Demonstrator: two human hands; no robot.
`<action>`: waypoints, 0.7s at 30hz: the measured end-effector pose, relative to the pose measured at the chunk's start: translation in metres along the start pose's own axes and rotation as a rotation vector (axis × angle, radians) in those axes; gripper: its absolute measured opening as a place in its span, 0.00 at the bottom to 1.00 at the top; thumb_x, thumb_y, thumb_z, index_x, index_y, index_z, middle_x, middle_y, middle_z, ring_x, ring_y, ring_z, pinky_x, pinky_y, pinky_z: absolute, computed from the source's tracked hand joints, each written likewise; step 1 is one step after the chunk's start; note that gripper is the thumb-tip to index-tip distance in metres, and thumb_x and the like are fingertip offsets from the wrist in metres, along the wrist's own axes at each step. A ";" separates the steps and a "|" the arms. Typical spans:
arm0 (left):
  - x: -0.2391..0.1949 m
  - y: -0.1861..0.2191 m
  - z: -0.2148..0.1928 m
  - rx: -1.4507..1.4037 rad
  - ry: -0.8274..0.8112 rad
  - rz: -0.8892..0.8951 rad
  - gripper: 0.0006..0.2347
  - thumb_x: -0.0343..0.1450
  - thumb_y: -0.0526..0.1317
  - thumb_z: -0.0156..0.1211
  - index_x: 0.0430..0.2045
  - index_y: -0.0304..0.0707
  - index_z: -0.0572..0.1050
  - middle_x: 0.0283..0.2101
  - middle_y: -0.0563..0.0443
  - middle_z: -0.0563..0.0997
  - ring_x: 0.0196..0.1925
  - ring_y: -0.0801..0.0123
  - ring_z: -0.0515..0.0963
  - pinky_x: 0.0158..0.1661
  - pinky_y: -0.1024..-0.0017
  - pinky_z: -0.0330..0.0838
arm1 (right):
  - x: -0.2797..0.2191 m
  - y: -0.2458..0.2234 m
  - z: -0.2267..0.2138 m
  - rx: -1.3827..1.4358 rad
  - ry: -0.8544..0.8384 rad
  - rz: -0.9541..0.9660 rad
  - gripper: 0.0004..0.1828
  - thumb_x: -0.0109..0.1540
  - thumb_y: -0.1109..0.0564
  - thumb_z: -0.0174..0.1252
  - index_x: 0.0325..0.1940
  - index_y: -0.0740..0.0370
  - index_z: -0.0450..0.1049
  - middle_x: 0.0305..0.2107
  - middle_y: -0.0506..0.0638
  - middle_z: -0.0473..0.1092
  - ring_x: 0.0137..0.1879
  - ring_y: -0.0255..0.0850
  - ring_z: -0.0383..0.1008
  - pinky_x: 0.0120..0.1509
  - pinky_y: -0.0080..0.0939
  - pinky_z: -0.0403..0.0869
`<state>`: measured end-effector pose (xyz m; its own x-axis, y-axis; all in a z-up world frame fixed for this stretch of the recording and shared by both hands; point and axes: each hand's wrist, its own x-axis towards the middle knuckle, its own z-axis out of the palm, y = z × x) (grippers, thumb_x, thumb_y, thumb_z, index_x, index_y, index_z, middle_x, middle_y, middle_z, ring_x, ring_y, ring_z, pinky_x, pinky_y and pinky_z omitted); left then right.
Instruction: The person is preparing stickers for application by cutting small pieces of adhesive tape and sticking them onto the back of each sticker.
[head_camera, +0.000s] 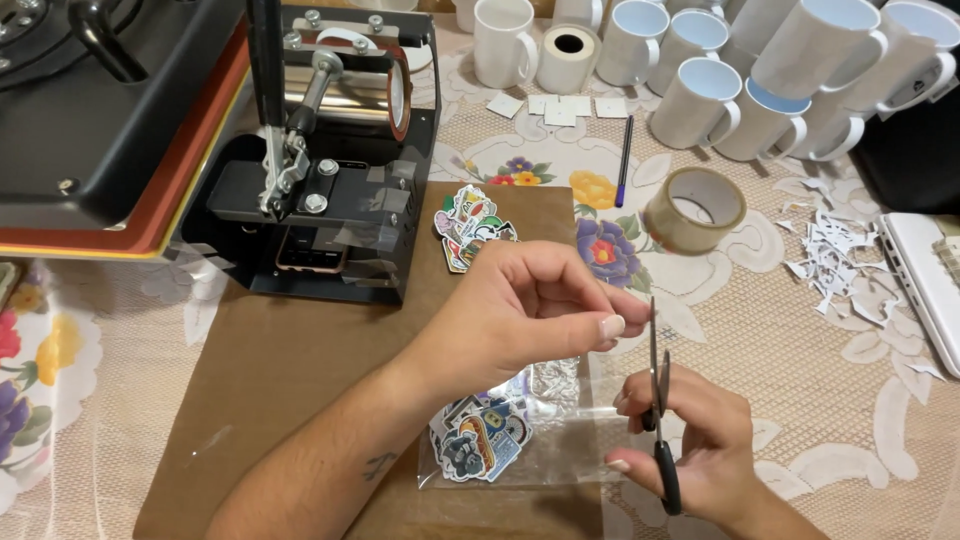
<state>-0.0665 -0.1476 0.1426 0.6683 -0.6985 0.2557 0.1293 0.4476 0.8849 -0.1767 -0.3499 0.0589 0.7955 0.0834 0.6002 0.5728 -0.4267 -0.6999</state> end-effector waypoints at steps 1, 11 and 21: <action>0.000 -0.001 0.000 -0.002 -0.002 -0.001 0.03 0.66 0.31 0.66 0.27 0.34 0.77 0.44 0.33 0.84 0.46 0.62 0.85 0.48 0.72 0.81 | 0.001 -0.003 0.000 -0.002 0.001 0.001 0.22 0.50 0.42 0.69 0.34 0.61 0.73 0.29 0.49 0.74 0.26 0.34 0.71 0.31 0.29 0.75; 0.002 -0.005 0.000 -0.054 0.036 -0.074 0.05 0.64 0.32 0.68 0.26 0.30 0.77 0.40 0.29 0.83 0.41 0.57 0.86 0.40 0.71 0.85 | 0.003 -0.010 -0.001 -0.028 0.006 0.068 0.17 0.49 0.45 0.70 0.29 0.59 0.77 0.21 0.46 0.73 0.21 0.31 0.71 0.30 0.28 0.70; 0.004 -0.009 -0.001 -0.057 0.031 -0.095 0.04 0.65 0.30 0.66 0.24 0.31 0.75 0.41 0.28 0.83 0.42 0.54 0.86 0.39 0.69 0.84 | 0.002 -0.010 -0.002 -0.034 -0.001 0.094 0.16 0.49 0.45 0.70 0.28 0.58 0.77 0.21 0.45 0.74 0.21 0.31 0.70 0.30 0.27 0.70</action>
<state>-0.0642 -0.1533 0.1351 0.6730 -0.7225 0.1585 0.2341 0.4114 0.8809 -0.1813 -0.3475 0.0678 0.8455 0.0422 0.5323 0.4887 -0.4628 -0.7396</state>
